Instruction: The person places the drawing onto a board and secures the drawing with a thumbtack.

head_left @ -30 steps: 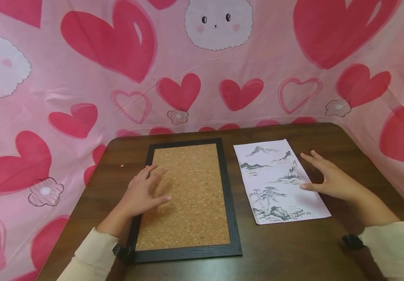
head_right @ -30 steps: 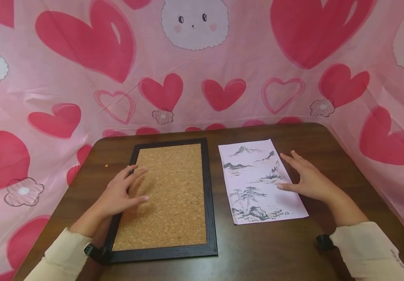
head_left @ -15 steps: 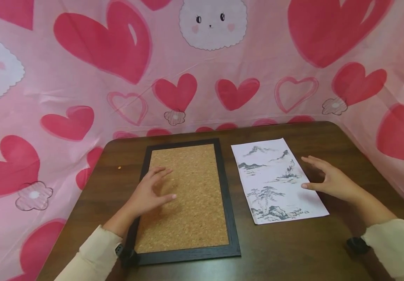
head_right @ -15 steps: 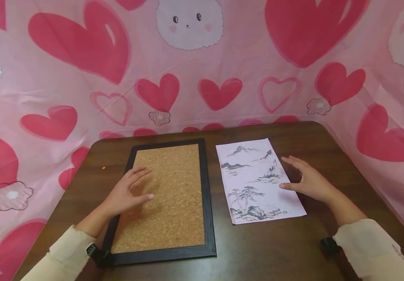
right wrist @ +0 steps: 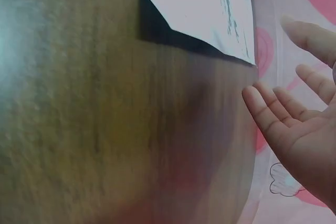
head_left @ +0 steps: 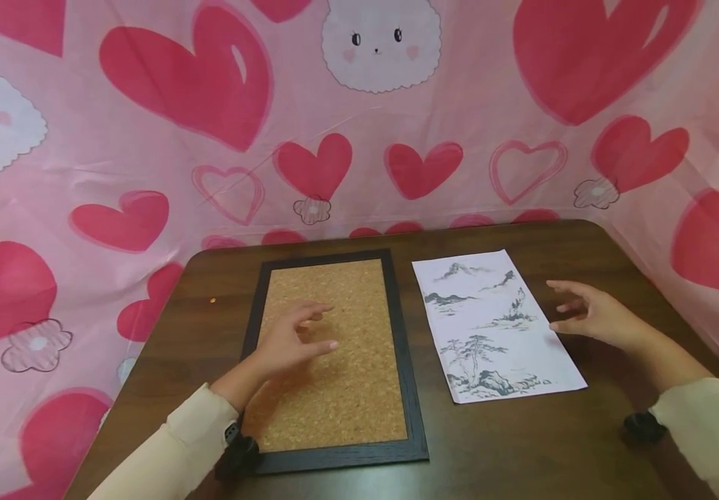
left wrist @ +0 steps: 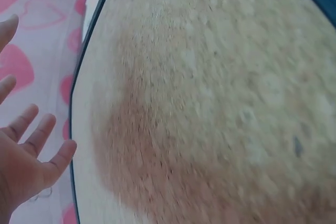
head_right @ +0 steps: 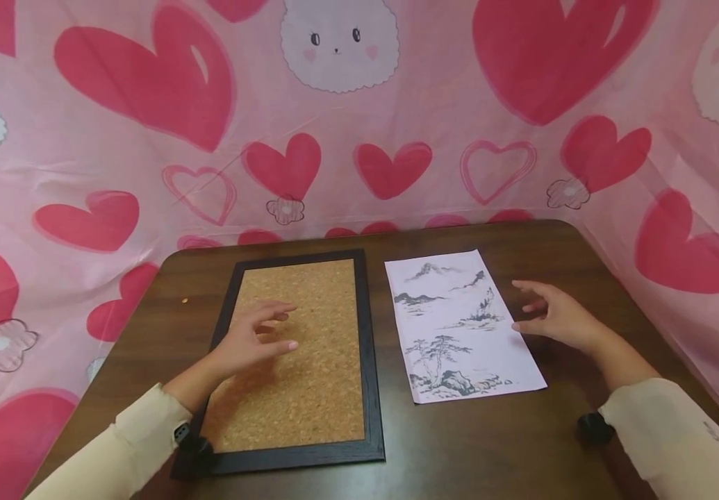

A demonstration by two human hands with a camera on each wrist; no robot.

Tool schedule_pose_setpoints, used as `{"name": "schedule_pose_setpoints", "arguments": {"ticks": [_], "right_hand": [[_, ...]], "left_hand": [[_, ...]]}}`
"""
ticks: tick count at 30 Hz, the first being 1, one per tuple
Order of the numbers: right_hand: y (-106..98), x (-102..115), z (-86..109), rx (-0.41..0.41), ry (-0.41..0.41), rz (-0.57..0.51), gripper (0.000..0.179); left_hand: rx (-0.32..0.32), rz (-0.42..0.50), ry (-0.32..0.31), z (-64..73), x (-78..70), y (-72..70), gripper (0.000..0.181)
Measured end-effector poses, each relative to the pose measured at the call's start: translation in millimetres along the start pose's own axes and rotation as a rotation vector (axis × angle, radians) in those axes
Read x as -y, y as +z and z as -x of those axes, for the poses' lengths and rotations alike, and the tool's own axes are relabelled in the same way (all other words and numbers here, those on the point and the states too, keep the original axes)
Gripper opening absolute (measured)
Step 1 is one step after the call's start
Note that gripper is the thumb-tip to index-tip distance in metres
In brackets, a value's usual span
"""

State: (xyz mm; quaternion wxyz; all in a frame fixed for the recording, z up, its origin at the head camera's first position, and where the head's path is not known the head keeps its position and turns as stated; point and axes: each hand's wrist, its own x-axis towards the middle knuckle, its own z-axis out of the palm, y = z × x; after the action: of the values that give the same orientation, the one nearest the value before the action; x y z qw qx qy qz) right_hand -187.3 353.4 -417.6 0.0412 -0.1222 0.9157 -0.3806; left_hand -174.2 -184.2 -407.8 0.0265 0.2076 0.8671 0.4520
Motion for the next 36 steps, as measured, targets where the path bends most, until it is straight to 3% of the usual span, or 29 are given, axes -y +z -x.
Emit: {"name": "schedule_pose_setpoints", "arguments": {"ticks": [6,11,18,25,31,36], "right_hand": [[-6,-2,-3.4,0.038,0.014,0.021,0.079],[-9,-4,-4.1,0.048,0.024,0.021,0.074],[-7,-10,-5.3,0.082,0.049,-0.138,0.069],[-2,-19,-8.4,0.156,0.096,-0.333,0.071],[3,-20,-9.6,0.182,0.116,-0.377,0.068],[8,-21,-10.7,0.19,0.151,-0.379,0.07]], "left_hand": [[0.079,0.093,0.008,-14.2,-6.3,16.5,0.063],[0.107,0.151,-0.016,-21.7,-10.9,27.3,0.061],[0.133,0.254,-0.027,-31.2,-14.2,40.3,0.058],[0.175,0.261,-0.061,-40.8,-21.1,50.4,0.058],[0.218,0.306,-0.112,-48.0,-29.1,53.1,0.058],[0.249,0.407,-0.133,-54.1,-28.9,57.9,0.061]]}}
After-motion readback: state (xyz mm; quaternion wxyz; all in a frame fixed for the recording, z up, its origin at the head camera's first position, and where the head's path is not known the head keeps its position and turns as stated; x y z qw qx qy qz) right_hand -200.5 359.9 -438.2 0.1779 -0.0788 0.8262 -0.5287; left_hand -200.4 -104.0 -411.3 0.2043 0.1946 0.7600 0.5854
